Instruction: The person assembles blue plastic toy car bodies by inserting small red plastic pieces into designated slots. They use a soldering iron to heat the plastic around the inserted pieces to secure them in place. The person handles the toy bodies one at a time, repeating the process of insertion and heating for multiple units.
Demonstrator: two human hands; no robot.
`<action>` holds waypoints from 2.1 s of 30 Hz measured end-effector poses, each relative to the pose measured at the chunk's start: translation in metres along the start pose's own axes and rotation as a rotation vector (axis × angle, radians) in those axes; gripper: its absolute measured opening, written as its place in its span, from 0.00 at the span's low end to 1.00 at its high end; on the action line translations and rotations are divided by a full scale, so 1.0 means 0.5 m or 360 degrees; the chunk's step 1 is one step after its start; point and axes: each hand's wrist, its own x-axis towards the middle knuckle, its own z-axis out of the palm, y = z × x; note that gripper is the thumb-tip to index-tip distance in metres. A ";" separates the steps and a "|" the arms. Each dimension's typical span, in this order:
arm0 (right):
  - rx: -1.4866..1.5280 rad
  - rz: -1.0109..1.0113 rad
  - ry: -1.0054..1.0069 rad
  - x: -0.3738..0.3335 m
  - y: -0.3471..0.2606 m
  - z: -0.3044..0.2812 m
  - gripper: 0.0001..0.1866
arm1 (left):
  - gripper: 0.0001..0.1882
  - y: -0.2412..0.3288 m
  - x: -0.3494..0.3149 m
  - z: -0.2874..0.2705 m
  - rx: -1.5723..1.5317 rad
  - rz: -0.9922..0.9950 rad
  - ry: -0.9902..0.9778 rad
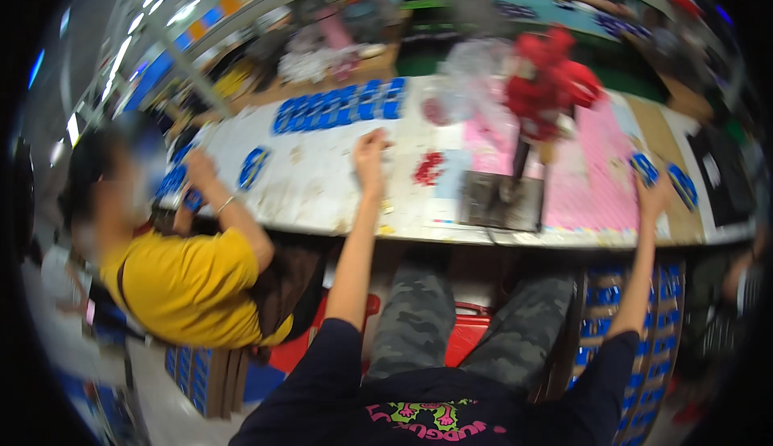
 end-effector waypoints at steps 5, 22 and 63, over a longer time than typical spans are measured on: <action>-0.0006 -0.0108 0.0253 0.006 -0.010 -0.017 0.30 | 0.11 0.031 -0.009 0.020 -0.0325 -0.0007 -0.0026; 0.2306 0.0732 0.0490 -0.183 -0.231 -0.354 0.25 | 0.03 0.304 -0.218 -0.057 -0.0491 0.0786 -0.0011; 0.4288 0.0654 -0.0584 -0.336 -0.442 -0.519 0.50 | 0.12 0.369 -0.468 -0.016 -0.0669 0.0406 -0.0816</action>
